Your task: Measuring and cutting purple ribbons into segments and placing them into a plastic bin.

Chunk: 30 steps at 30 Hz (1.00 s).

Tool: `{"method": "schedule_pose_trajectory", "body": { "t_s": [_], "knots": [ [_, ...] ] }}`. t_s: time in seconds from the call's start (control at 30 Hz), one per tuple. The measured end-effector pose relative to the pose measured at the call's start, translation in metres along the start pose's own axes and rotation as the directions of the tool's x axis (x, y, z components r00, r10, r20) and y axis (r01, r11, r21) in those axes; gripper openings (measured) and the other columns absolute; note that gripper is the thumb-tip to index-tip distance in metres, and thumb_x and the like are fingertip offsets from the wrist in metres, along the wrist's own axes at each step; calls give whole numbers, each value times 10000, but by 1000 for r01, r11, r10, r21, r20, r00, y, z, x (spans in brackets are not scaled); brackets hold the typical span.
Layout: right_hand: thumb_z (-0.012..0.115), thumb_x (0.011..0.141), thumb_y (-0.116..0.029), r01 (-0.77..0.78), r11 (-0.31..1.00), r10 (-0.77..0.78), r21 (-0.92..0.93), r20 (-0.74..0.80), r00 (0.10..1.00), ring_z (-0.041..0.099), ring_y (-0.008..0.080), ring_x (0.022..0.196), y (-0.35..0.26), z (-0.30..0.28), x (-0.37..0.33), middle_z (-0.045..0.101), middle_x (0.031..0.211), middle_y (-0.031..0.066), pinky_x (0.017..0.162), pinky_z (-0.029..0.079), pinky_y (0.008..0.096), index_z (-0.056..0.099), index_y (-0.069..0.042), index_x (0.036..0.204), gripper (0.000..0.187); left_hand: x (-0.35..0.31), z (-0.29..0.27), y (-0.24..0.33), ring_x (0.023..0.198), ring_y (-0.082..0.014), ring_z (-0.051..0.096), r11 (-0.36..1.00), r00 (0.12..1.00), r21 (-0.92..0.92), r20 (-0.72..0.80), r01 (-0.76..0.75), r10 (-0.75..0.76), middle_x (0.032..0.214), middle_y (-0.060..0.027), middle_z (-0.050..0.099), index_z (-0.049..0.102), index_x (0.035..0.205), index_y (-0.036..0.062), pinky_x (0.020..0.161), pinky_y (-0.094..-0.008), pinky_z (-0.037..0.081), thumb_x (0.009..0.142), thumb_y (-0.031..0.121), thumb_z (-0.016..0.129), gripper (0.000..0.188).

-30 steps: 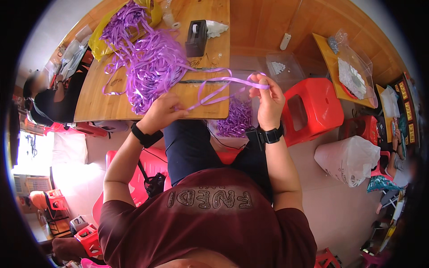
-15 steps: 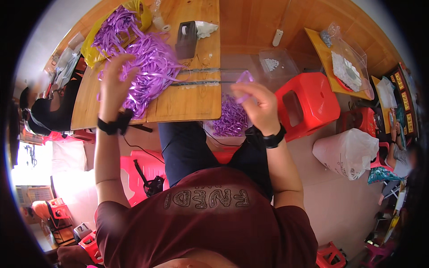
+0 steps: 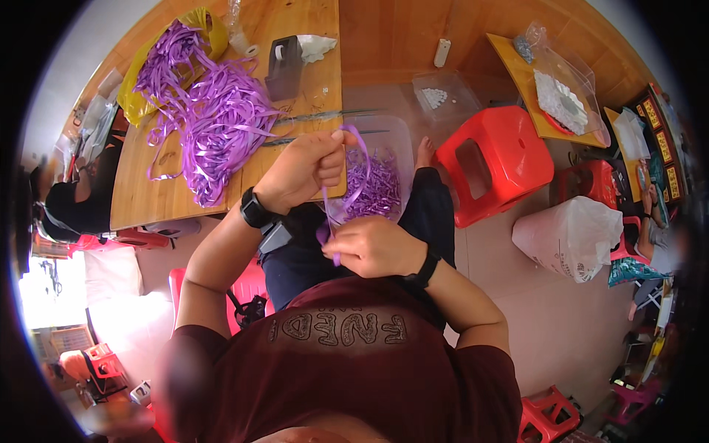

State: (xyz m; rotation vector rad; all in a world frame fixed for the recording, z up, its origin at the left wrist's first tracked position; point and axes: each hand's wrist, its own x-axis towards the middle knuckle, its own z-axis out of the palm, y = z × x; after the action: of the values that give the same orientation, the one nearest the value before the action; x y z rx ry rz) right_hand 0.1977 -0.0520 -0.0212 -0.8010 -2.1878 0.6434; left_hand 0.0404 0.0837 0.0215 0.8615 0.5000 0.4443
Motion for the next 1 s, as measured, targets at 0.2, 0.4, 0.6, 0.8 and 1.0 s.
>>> {"method": "schedule_pose_trajectory", "body": {
  "t_s": [0.2, 0.4, 0.6, 0.8, 1.0],
  "knots": [
    [647, 842, 3, -260, 949, 312, 180, -397, 863, 646, 175, 722, 6, -31, 2, 685, 901, 76, 641, 507, 287, 681, -30, 1131, 293, -13, 12, 9, 471, -40, 243, 957, 1000, 288, -18, 25, -20, 590, 74, 311, 565, 1105, 10, 436, -229, 207, 1080, 267, 415, 298],
    [675, 831, -13, -164, 940, 304, 298, -519, 799, 551, 216, 1184, 46, -48, 22, 595, 1271, 95, 1043, 398, 325, 566, -38, 1309, 491, -18, 14, 20, 482, -28, 254, 861, 994, 506, 52, 55, -95, 590, 82, 319, 600, 1013, 26, 447, -230, 200, 1069, 257, 437, 288],
    [678, 838, -7, -205, 979, 176, -5, -492, 853, 568, 262, 1207, 60, -47, 26, 608, 1275, 117, 1045, 420, 355, 557, -37, 1319, 497, -17, 7, 23, 543, -11, 289, 805, 992, 593, 81, 26, -92, 631, 89, 341, 618, 958, 37, 488, -202, 216, 1050, 243, 482, 264],
    [621, 904, -42, -144, 705, 435, 694, -264, 861, 599, 191, 1136, 43, -63, 24, 647, 1168, 101, 1006, 436, 322, 596, 13, 1284, 385, -12, 5, 17, 623, -220, 584, 415, 975, 885, 156, -209, 159, 697, -82, 599, 632, 967, 12, 593, -366, 451, 1008, 240, 535, 250],
    [545, 980, -92, -333, 630, 529, 701, -74, 846, 581, 105, 893, 67, -77, 10, 641, 962, 44, 843, 443, 241, 628, 41, 1242, 306, -6, 7, 24, 801, -368, 642, 82, 955, 970, 206, -227, 215, 869, -189, 665, 650, 1012, -1, 727, -411, 490, 994, 177, 533, 214]
  ]
}}
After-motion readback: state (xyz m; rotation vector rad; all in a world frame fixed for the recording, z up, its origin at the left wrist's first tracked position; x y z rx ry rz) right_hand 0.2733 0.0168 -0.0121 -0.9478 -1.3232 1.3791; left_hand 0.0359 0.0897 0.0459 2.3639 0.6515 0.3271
